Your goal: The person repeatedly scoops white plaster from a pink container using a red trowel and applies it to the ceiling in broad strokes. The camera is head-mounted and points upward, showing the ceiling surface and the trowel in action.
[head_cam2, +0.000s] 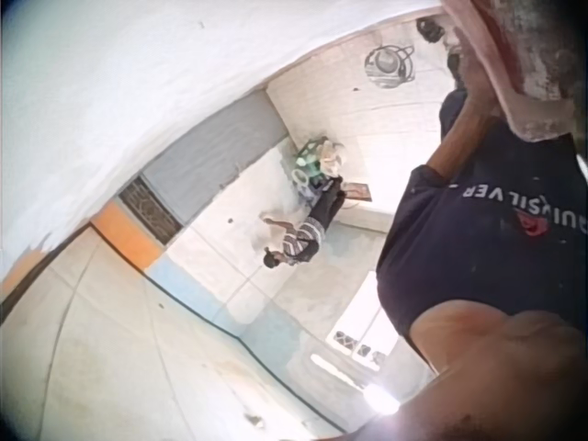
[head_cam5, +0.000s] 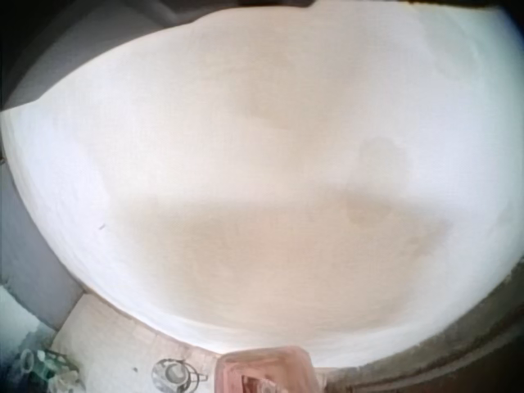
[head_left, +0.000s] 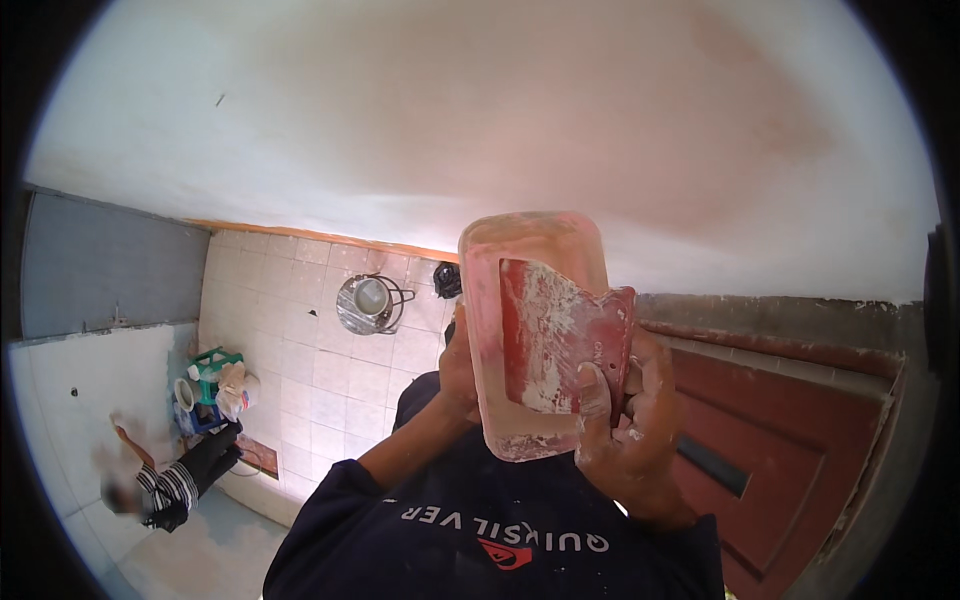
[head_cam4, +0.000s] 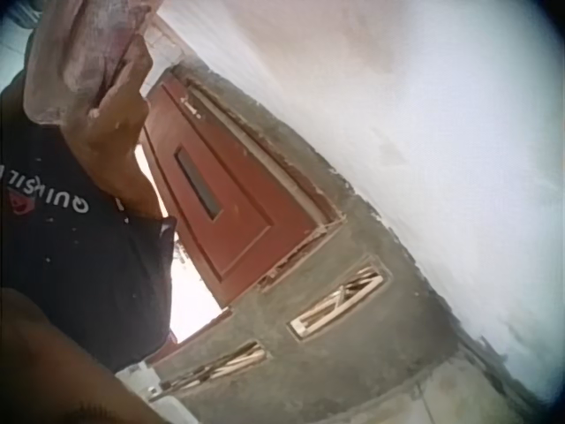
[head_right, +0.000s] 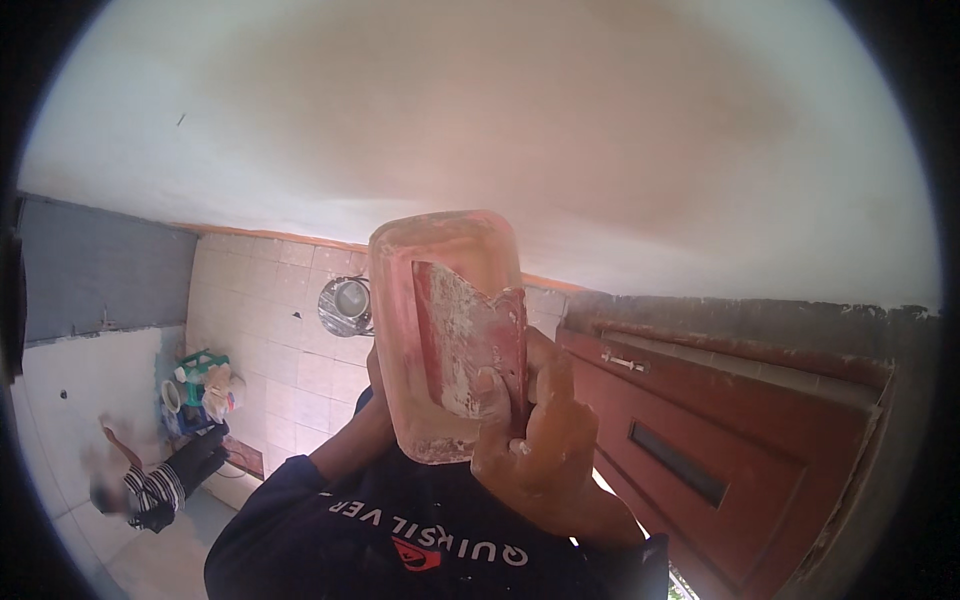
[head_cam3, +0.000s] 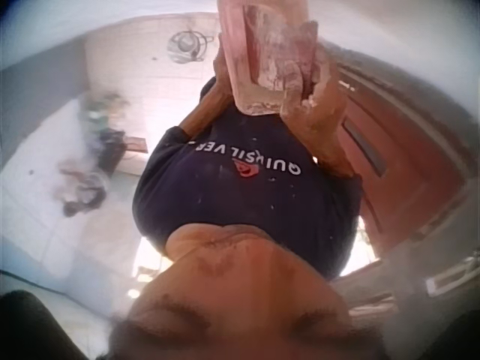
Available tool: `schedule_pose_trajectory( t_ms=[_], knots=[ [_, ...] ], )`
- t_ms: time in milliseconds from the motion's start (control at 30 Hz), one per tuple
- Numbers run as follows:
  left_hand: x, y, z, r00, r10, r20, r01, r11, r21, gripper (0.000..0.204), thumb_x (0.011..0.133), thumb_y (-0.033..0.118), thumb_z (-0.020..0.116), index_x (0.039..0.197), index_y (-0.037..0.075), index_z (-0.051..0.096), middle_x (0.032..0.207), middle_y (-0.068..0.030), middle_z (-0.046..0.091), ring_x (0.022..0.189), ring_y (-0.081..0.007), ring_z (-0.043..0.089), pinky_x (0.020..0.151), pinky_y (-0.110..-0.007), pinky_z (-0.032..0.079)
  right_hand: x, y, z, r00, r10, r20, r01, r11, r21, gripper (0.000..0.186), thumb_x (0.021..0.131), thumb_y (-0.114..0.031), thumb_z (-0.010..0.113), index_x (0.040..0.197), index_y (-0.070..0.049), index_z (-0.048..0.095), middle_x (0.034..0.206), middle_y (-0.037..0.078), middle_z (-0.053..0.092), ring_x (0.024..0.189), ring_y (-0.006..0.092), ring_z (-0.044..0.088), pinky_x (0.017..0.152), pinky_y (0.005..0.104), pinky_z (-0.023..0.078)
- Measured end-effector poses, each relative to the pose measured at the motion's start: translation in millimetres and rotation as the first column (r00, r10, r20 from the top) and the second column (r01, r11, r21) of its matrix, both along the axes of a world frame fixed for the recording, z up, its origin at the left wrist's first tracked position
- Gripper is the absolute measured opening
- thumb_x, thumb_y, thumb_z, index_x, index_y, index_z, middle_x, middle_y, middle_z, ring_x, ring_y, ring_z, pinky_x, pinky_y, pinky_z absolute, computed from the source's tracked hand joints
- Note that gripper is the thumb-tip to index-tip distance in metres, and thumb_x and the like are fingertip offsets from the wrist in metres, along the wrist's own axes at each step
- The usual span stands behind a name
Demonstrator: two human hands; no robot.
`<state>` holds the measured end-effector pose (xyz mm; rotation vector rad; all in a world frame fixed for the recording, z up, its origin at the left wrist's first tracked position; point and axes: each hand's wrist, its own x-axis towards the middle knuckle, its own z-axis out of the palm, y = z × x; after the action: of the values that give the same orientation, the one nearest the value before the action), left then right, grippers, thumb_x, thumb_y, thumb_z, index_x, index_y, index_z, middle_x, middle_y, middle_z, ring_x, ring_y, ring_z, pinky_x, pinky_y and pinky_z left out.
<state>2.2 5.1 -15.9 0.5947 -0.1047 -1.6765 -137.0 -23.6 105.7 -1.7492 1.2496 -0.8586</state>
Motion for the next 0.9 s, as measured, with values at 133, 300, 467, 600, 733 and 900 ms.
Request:
schedule_pose_trajectory(
  t_ms=[133,300,467,600,733,900],
  knots=[
    [-3.9,-1.3,-9.8,0.746,-0.015,-0.666,-0.193,0.952,-0.238,0.079,0.088,0.068,0.025,0.140,0.008,0.029,0.136,-0.0148,0.042,0.122,-0.0308,0.045,0.103,-0.046,0.037,3.6,-1.4,16.7,0.984,0.092,-0.150,-0.071,0.988,0.136,0.047,0.086,-0.010,0.052,0.126,0.007,0.036,0.102,0.031,0.058,0.080,0.0433,0.064,0.068,0.0433,0.053],
    [-2.9,-2.3,-3.8,0.732,-0.073,-0.678,-0.149,0.953,-0.263,0.086,0.085,0.072,0.020,0.142,0.008,0.024,0.139,-0.0155,0.038,0.124,-0.0305,0.042,0.105,-0.046,0.036,16.2,5.1,7.8,0.975,0.099,-0.200,-0.086,0.994,0.073,0.049,0.084,-0.001,0.055,0.128,0.007,0.036,0.111,0.028,0.056,0.096,0.0352,0.063,0.078,0.0361,0.051],
    [-3.8,1.7,-11.0,0.814,-0.031,-0.580,-0.159,0.948,-0.274,0.089,0.083,0.075,0.018,0.144,0.010,0.019,0.142,-0.0141,0.033,0.128,-0.0291,0.037,0.106,-0.045,0.034,21.1,4.6,3.6,0.969,0.118,-0.218,-0.143,0.984,-0.105,0.056,0.079,-0.004,0.062,0.129,0.005,0.037,0.115,0.028,0.054,0.098,0.0399,0.062,0.078,0.0374,0.052],
    [-4.5,4.2,-8.1,0.851,0.002,-0.525,-0.156,0.956,-0.248,0.090,0.082,0.075,0.019,0.144,0.010,0.019,0.142,-0.0140,0.033,0.128,-0.0291,0.037,0.106,-0.045,0.034,17.4,8.7,9.0,0.947,0.155,-0.282,-0.150,0.988,0.042,0.057,0.079,-0.007,0.063,0.129,0.005,0.037,0.117,0.029,0.052,0.100,0.0424,0.059,0.082,0.0398,0.050],
    [-4.8,5.5,-5.1,0.879,0.036,-0.476,-0.164,0.959,-0.229,0.090,0.082,0.076,0.019,0.144,0.010,0.019,0.142,-0.0139,0.033,0.128,-0.0290,0.037,0.106,-0.045,0.034,12.9,6.4,15.3,0.972,0.079,-0.223,-0.061,0.994,0.086,0.056,0.080,-0.008,0.061,0.129,0.004,0.036,0.116,0.029,0.052,0.102,0.0436,0.057,0.084,0.0424,0.048],
    [-5.3,6.5,-2.4,0.896,0.049,-0.441,-0.157,0.964,-0.212,0.091,0.082,0.076,0.019,0.144,0.010,0.019,0.142,-0.0138,0.033,0.129,-0.0290,0.037,0.106,-0.045,0.034,18.4,3.1,13.7,0.973,0.120,-0.196,-0.112,0.992,0.053,0.056,0.081,-0.008,0.061,0.129,0.004,0.035,0.115,0.029,0.053,0.102,0.0439,0.057,0.084,0.0429,0.047]
  ],
)
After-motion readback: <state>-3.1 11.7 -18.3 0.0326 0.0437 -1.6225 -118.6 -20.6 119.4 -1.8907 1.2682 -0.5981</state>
